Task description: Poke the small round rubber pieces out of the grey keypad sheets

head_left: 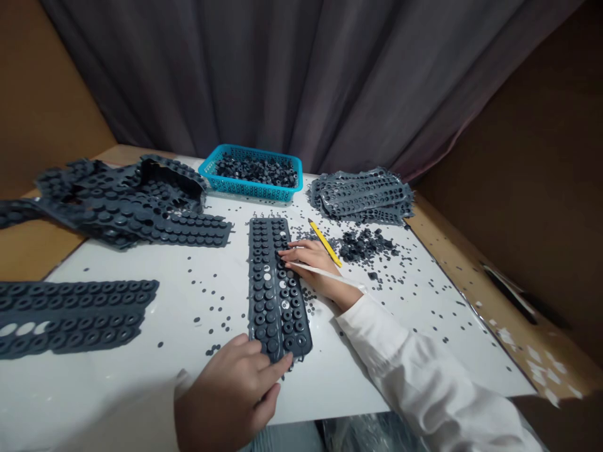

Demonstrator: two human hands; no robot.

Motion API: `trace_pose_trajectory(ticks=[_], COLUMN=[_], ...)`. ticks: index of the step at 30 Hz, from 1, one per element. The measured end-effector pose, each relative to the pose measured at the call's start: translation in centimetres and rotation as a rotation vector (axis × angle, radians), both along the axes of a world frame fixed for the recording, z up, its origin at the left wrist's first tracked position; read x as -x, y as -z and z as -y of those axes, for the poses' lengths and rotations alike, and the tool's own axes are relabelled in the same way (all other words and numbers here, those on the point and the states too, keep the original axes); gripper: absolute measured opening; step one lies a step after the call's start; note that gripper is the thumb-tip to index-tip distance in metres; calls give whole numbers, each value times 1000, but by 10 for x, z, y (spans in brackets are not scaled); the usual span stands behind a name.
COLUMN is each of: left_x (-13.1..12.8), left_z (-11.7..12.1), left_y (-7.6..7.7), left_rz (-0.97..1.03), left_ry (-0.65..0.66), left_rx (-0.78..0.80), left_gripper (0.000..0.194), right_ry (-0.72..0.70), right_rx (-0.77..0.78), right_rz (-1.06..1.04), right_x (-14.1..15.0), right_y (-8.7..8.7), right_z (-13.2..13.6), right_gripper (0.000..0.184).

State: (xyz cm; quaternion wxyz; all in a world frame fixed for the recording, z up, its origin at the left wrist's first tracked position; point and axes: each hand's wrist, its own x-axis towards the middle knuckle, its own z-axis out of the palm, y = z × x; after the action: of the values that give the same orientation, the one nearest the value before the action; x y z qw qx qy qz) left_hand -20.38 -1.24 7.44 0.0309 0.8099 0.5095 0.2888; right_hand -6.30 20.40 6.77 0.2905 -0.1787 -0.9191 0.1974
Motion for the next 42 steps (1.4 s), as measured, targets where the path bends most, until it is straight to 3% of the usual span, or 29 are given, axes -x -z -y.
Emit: trace_pose_trajectory(ticks=[4,7,12,17,22,26,29,34,42], left_x=[-1,0,1,1,-1,-2,-2,-1,-1], left_z=[0,0,1,1,1,1,1,0,0], left_y=[-1,0,2,2,0,0,0,-2,-4], left_rz=[-11,-8,9,19,25,14,22,35,52], left_ry=[1,1,-23,-44,-39,-32,-46,-44,-54], left_rx=[-17,-18,-22,-34,-24,-29,-39,-52,-51], left_gripper=[34,35,35,34,35,35,35,36,36], right_ry=[103,171,-8,-36,1,131,194,16,-33], right_rx=[-117,-66,111,142,26,-138,-116,91,131], right_rz=[42,-45,-149,-118,-7,80,23,-134,-116], right_x=[3,4,4,5,7,11,13,11,13], right_y=[0,-1,-3,-2,0,-1,-2,-4,-3], right_z=[-13,-18,-14,-11,-16,-26,-31,-26,-25], right_gripper=[16,15,12,14,15,17,16,10,9])
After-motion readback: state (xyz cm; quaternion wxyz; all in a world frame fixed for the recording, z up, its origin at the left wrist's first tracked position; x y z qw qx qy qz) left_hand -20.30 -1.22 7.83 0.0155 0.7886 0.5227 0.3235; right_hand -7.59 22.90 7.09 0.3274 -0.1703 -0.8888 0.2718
